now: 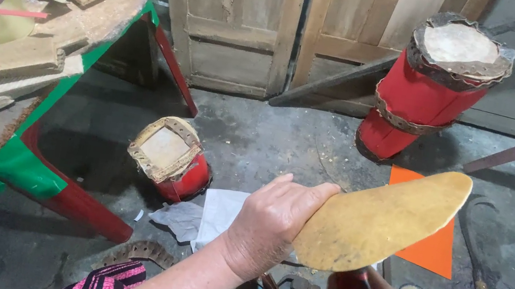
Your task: Securing a drum head onto a wooden frame using pliers and a hammer to tension and fit the material.
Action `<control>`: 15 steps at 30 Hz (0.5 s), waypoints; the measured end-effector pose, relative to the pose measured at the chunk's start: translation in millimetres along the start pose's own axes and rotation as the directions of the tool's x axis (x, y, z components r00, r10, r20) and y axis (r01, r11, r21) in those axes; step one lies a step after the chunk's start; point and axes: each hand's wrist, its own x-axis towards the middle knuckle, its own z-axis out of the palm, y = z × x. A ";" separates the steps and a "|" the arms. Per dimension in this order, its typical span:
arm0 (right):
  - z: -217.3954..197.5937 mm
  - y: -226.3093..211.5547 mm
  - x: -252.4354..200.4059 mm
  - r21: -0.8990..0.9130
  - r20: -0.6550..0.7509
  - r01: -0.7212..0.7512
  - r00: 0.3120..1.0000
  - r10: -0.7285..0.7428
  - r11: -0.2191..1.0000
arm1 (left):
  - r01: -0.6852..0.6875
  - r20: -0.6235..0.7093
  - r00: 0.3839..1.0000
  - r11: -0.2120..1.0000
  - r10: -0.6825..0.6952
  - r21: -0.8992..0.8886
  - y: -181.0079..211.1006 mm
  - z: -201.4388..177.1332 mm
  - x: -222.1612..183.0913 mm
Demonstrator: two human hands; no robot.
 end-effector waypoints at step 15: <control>5.3 -1.9 -4.0 -0.288 -0.214 -0.196 0.967 0.136 0.937 | -0.013 -0.009 1.000 0.999 0.013 0.036 -1.7 1.9 -1.6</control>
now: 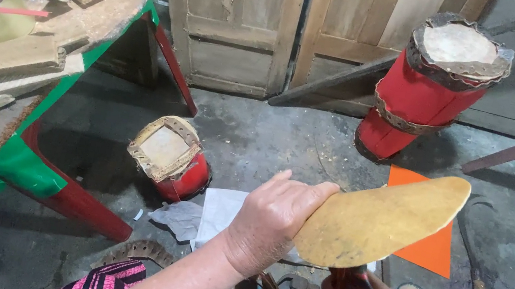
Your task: Securing a drum head onto a wooden frame using pliers and a hammer to tension and fit the material.
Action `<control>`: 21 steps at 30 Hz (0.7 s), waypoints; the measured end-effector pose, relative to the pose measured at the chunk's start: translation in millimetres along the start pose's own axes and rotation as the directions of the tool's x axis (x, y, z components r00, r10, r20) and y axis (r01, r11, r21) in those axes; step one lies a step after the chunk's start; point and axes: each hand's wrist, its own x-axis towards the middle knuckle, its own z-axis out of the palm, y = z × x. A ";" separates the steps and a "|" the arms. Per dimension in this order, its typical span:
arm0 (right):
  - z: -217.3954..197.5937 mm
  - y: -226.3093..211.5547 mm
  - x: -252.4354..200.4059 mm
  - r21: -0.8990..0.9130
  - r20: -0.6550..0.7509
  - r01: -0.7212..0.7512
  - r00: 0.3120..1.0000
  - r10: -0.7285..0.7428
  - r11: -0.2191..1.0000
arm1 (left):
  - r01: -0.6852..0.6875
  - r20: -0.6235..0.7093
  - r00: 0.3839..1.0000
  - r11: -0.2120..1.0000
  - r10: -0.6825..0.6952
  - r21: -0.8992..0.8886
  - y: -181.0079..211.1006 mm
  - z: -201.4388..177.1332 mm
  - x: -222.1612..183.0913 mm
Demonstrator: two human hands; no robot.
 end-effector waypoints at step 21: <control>17.1 -7.1 0.4 0.645 -0.233 -0.179 0.880 0.414 0.743 | 0.039 -0.017 0.999 0.999 -0.039 0.012 -0.5 4.0 1.3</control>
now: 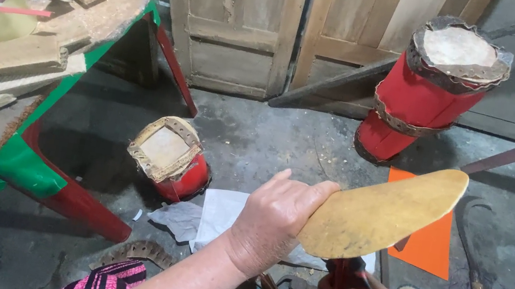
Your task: Securing a drum head onto a wooden frame using pliers and a hammer to tension and fit the material.
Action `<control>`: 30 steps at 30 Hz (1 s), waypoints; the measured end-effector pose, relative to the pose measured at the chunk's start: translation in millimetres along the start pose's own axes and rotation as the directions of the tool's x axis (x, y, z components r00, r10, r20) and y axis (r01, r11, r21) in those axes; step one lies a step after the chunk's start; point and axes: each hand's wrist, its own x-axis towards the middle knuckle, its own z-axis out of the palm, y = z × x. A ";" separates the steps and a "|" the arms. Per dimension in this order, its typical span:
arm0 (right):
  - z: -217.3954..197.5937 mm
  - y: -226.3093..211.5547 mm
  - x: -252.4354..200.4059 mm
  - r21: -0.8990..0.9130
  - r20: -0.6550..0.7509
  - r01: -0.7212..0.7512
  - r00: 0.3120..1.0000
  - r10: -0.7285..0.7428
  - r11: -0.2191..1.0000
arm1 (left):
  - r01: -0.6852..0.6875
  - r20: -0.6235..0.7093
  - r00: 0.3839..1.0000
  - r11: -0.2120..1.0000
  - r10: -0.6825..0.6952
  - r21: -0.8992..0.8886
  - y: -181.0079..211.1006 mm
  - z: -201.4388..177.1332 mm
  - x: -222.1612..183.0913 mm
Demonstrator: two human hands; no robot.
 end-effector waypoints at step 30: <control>-18.9 15.4 32.4 -0.953 -0.050 0.043 0.954 -0.294 0.301 | 0.007 -0.013 1.000 0.999 -0.007 0.054 0.4 -3.1 -1.4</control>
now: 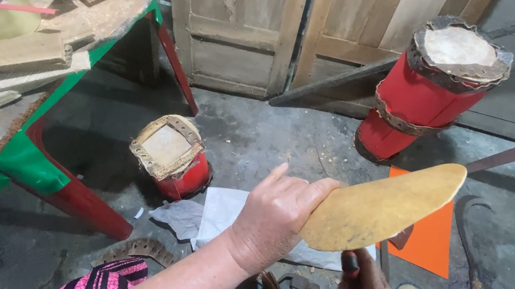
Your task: Securing a drum head onto a wooden frame using pliers and a hammer to tension and fit the material.
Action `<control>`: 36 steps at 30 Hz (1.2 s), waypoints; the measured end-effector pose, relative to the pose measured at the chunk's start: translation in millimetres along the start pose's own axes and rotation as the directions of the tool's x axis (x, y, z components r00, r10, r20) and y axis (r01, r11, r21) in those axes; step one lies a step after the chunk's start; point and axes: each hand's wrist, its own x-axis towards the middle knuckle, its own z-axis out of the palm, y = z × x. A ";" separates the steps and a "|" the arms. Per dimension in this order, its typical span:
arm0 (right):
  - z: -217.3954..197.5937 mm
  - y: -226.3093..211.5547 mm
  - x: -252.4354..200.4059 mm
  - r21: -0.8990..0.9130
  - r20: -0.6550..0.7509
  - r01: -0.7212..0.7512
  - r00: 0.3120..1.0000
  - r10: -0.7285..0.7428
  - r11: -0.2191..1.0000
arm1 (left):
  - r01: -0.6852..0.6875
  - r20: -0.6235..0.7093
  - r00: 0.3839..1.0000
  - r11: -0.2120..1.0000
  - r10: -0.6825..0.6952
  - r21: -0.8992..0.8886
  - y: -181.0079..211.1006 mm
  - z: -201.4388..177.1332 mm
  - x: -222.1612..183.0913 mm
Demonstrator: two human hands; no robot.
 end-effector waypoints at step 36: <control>48.7 52.3 -2.2 0.837 0.508 -0.518 0.856 0.101 0.179 | 0.638 -0.159 0.736 0.752 -0.658 -0.162 -110.2 -29.0 15.3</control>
